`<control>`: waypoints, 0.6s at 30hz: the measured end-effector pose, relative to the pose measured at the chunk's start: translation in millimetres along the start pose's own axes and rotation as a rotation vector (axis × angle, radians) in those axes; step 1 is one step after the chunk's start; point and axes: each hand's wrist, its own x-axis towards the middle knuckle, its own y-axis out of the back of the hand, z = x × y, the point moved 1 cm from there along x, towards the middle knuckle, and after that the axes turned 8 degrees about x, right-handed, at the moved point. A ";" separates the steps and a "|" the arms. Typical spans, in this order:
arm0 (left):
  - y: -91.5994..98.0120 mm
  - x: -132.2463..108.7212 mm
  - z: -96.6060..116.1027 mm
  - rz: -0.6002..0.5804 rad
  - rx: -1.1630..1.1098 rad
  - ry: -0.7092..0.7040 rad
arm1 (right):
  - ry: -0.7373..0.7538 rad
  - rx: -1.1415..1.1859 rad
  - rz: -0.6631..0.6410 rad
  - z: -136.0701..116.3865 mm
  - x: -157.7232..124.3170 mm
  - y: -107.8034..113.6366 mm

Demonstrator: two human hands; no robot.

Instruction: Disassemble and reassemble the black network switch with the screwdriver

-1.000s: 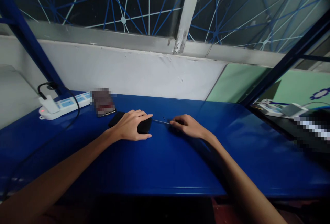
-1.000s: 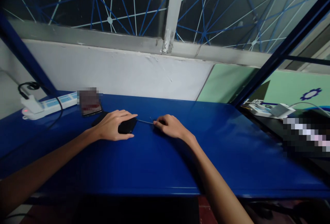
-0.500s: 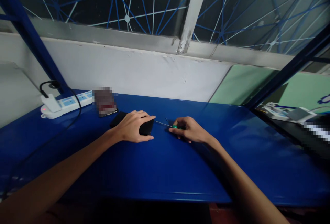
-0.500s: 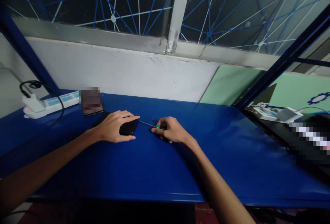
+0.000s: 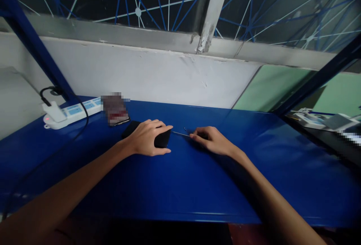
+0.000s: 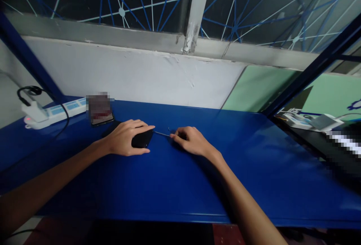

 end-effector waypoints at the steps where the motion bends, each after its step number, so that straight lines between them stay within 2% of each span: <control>1: 0.0 0.1 -0.2 0.001 -0.002 0.001 | 0.000 -0.042 0.010 -0.5 -0.3 1.1; 5: -0.6 0.4 -1.4 -0.002 -0.019 0.007 | -0.011 -0.160 0.046 -1.4 -1.5 6.3; 11: 0.0 -0.4 -1.9 -0.011 -0.026 0.020 | 0.020 -0.148 0.028 3.2 0.0 7.9; 18: 0.7 -0.9 -1.8 -0.005 -0.017 0.015 | 0.062 -0.165 0.093 4.3 0.4 0.9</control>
